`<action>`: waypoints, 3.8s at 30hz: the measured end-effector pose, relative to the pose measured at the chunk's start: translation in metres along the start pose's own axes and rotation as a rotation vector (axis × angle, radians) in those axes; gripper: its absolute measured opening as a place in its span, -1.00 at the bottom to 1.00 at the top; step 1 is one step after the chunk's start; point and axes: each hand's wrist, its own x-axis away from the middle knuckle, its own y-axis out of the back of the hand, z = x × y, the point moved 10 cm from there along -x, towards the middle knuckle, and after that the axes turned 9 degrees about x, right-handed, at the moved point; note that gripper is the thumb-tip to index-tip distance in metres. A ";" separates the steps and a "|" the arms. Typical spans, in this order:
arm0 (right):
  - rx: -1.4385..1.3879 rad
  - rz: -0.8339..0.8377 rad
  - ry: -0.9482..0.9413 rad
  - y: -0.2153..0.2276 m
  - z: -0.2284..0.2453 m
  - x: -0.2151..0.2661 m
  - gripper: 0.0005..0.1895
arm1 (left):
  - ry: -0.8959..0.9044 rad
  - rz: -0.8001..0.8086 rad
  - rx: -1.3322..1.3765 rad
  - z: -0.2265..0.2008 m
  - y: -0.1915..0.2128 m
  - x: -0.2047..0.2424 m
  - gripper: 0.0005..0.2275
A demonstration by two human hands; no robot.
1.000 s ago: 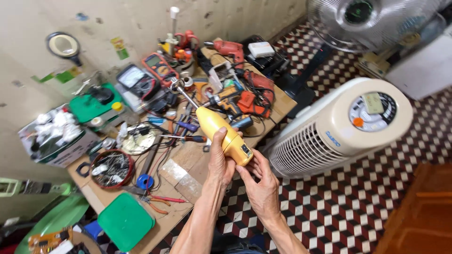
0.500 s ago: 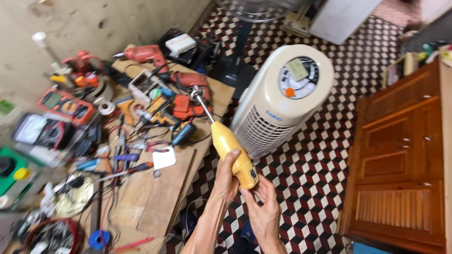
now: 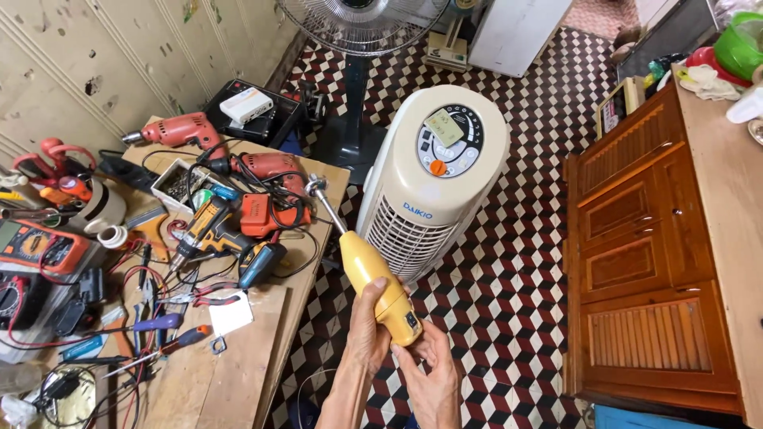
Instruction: Inspecting and repairing a handheld immersion blender on a workbench.
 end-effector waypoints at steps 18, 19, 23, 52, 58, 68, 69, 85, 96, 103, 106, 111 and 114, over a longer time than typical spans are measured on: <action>0.110 -0.007 0.346 0.020 0.034 0.011 -0.51 | 0.016 -0.027 0.217 0.029 0.016 -0.005 -0.60; 0.112 -0.004 0.338 0.019 0.030 0.007 -0.51 | 0.020 -0.034 0.218 0.031 0.021 -0.009 -0.60; 0.139 0.018 0.344 0.015 0.010 -0.006 -0.49 | 0.040 -0.025 0.183 0.042 0.034 -0.022 -0.58; 0.086 -0.065 0.281 -0.039 -0.143 -0.070 -0.38 | 0.067 0.152 0.046 0.096 0.122 -0.096 -0.53; 0.164 -0.101 0.358 -0.050 -0.172 -0.076 -0.41 | -0.006 0.213 0.073 0.105 0.141 -0.108 -0.46; 0.223 -0.122 0.397 -0.067 -0.185 -0.083 -0.39 | -0.005 0.224 0.188 0.125 0.187 -0.137 -0.42; 0.262 -0.155 0.435 -0.066 -0.177 -0.082 -0.39 | -0.006 0.252 0.189 0.125 0.185 -0.139 -0.42; 0.229 -0.292 0.522 -0.085 -0.209 -0.091 -0.45 | 0.018 0.339 0.306 0.149 0.237 -0.185 -0.42; 0.205 -0.215 0.670 -0.106 -0.228 -0.096 -0.33 | 0.062 0.418 0.331 0.148 0.255 -0.185 -0.37; 0.207 -0.283 0.750 -0.112 -0.226 -0.093 -0.32 | 0.049 0.445 0.349 0.140 0.255 -0.189 -0.39; 0.205 -0.334 0.769 -0.114 -0.230 -0.095 -0.32 | 0.045 0.387 0.322 0.139 0.259 -0.192 -0.40; 0.186 -0.411 0.772 -0.122 -0.244 -0.104 -0.28 | 0.071 0.379 0.333 0.137 0.262 -0.196 -0.42; 0.169 -0.385 0.713 -0.126 -0.246 -0.110 -0.27 | 0.069 0.382 0.336 0.135 0.263 -0.200 -0.43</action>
